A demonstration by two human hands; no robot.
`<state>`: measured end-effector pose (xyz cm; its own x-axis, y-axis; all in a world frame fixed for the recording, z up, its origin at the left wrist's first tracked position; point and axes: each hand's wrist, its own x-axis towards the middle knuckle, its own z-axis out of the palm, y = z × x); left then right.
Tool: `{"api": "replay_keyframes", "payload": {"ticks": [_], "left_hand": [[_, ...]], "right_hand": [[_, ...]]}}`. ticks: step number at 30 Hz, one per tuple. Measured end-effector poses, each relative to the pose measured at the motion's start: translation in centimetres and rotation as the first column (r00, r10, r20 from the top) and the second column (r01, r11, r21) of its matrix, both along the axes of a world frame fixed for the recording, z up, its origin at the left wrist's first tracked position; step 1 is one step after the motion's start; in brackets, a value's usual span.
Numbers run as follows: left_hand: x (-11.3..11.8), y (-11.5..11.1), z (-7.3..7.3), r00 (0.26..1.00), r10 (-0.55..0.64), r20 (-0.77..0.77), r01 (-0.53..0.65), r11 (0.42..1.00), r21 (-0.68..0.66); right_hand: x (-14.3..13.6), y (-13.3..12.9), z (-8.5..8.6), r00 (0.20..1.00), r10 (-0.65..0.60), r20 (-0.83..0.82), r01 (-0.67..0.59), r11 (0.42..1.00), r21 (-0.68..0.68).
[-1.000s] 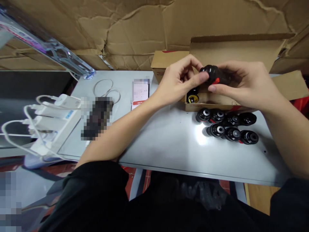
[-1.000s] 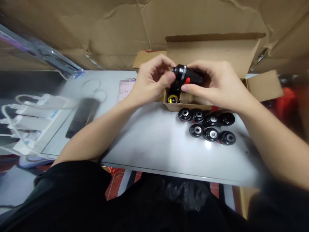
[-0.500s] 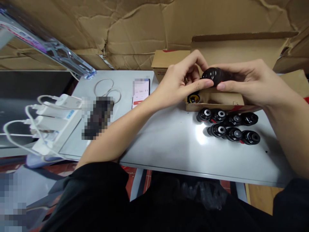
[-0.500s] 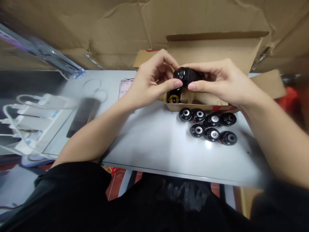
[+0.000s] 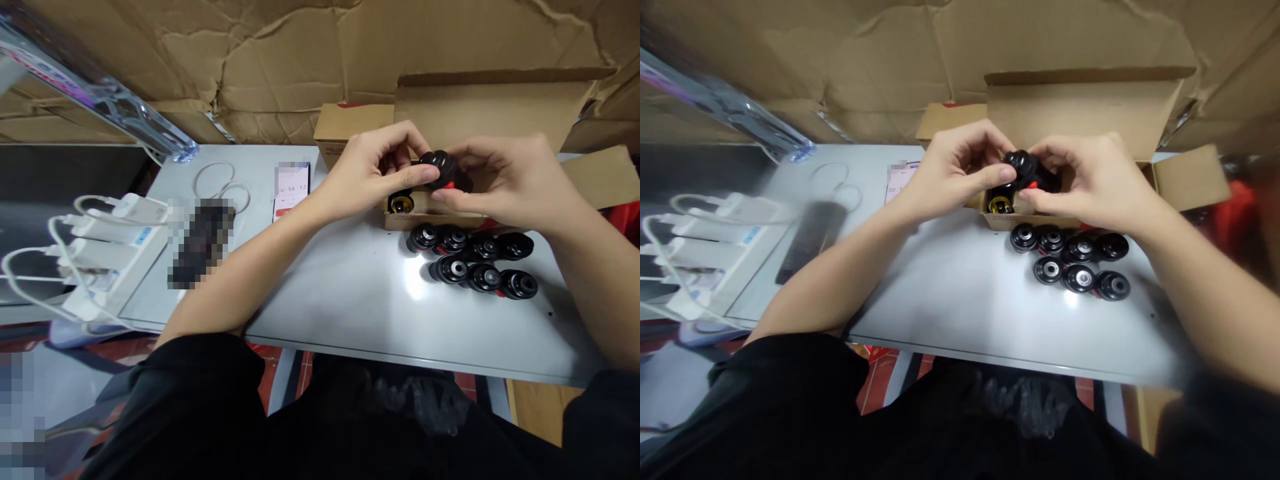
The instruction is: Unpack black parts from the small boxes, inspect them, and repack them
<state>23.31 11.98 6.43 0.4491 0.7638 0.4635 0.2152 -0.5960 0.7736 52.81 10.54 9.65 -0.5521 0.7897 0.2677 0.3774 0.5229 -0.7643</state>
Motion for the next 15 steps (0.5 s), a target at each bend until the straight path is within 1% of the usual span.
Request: {"api": "replay_keyframes", "payload": {"ticks": [2, 4, 7, 10, 12, 15], "left_hand": [[-0.2, 0.0, 0.1, 0.999, 0.019, -0.041, -0.019, 1.0, 0.014], [-0.3, 0.0, 0.2, 0.996, 0.018, -0.082, -0.016, 1.0, 0.024], [-0.4, -0.2, 0.6, 0.993, -0.017, -0.121, 0.019, 1.0, 0.009], [-0.4, -0.5, 1.0, 0.991, -0.044, -0.127, 0.043, 0.999, -0.014], [-0.4, -0.7, 1.1, 0.992, -0.043, -0.12, 0.041, 0.999, -0.015], [-0.3, -0.7, 0.9, 0.995, -0.04, -0.092, 0.041, 0.999, 0.006]], "right_hand": [[-0.2, 0.1, 0.3, 0.999, 0.007, -0.033, -0.009, 0.998, -0.057], [-0.5, 0.2, 0.5, 0.996, 0.048, -0.078, -0.057, 0.991, -0.124], [-0.7, 0.4, 0.8, 0.987, 0.097, -0.129, -0.122, 0.972, -0.199], [-0.7, 0.4, 1.1, 0.986, 0.114, -0.125, -0.142, 0.961, -0.237], [-0.7, 0.2, 1.1, 0.99, 0.092, -0.105, -0.114, 0.968, -0.224], [-0.6, -0.1, 0.9, 0.999, 0.029, -0.041, -0.033, 0.993, -0.118]]}}
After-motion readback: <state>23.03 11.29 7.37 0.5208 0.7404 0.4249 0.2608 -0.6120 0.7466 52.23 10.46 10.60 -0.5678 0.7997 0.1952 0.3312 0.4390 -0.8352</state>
